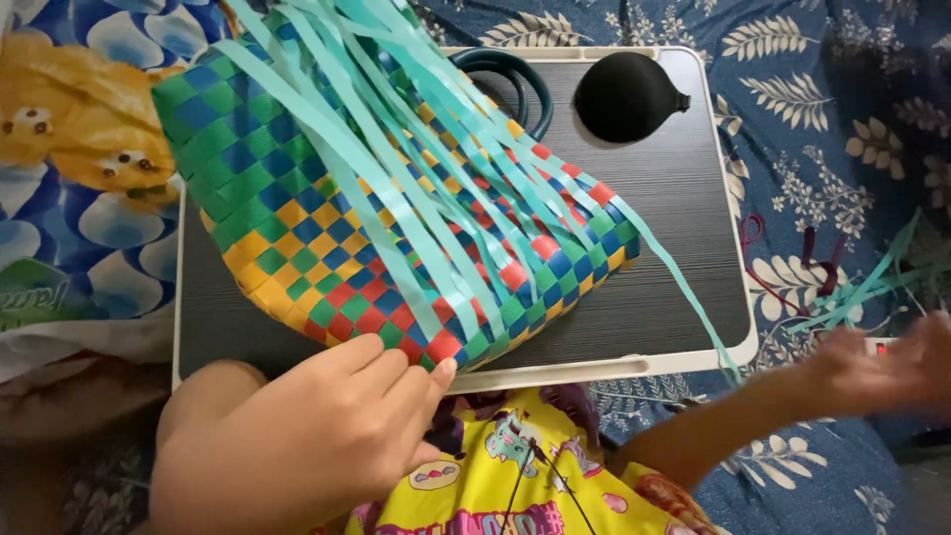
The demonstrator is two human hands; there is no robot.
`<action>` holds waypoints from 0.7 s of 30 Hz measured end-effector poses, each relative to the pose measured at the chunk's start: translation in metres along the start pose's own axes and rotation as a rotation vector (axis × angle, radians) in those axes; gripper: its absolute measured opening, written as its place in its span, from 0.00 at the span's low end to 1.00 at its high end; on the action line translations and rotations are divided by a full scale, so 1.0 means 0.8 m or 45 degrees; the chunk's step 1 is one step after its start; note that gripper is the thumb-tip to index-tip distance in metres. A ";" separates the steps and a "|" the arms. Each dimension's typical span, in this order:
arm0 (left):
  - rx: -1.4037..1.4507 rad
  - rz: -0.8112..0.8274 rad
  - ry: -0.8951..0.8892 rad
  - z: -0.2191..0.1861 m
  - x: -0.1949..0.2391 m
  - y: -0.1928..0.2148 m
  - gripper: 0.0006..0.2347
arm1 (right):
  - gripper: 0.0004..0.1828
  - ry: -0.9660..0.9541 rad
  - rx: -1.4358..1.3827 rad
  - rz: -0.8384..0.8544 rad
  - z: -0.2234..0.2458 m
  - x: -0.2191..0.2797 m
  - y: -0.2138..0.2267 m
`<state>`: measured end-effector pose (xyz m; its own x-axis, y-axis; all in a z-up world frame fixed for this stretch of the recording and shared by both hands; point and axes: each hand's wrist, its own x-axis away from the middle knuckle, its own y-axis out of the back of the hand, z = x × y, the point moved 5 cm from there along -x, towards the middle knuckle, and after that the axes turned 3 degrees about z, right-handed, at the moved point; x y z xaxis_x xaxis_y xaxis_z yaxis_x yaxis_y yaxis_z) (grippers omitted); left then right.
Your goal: Weaving and finishing a plastic bag by tucking in loose plastic strips into the woven pattern.
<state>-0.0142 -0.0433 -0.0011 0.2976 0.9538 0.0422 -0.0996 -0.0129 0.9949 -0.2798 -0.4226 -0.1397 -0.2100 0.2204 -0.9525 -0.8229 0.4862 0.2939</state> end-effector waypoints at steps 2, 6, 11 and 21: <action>0.031 0.014 -0.012 0.003 -0.001 -0.001 0.23 | 0.32 0.186 -0.481 -0.014 -0.086 0.028 -0.007; -0.014 0.034 -0.162 0.008 0.001 -0.003 0.25 | 0.16 -0.531 -0.274 -0.420 -0.226 0.060 0.007; 0.226 0.103 -0.227 0.038 0.005 -0.029 0.26 | 0.19 -0.314 0.006 -0.017 -0.219 0.027 -0.046; 0.374 0.083 -0.788 0.144 0.081 -0.240 0.12 | 0.15 -1.271 0.072 0.117 -0.425 0.326 -0.134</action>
<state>0.1332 -0.0138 -0.1790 0.7960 0.6023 0.0599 0.1001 -0.2285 0.9684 -0.4260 -0.7048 -0.4462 0.2892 0.8547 -0.4311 -0.7938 0.4658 0.3910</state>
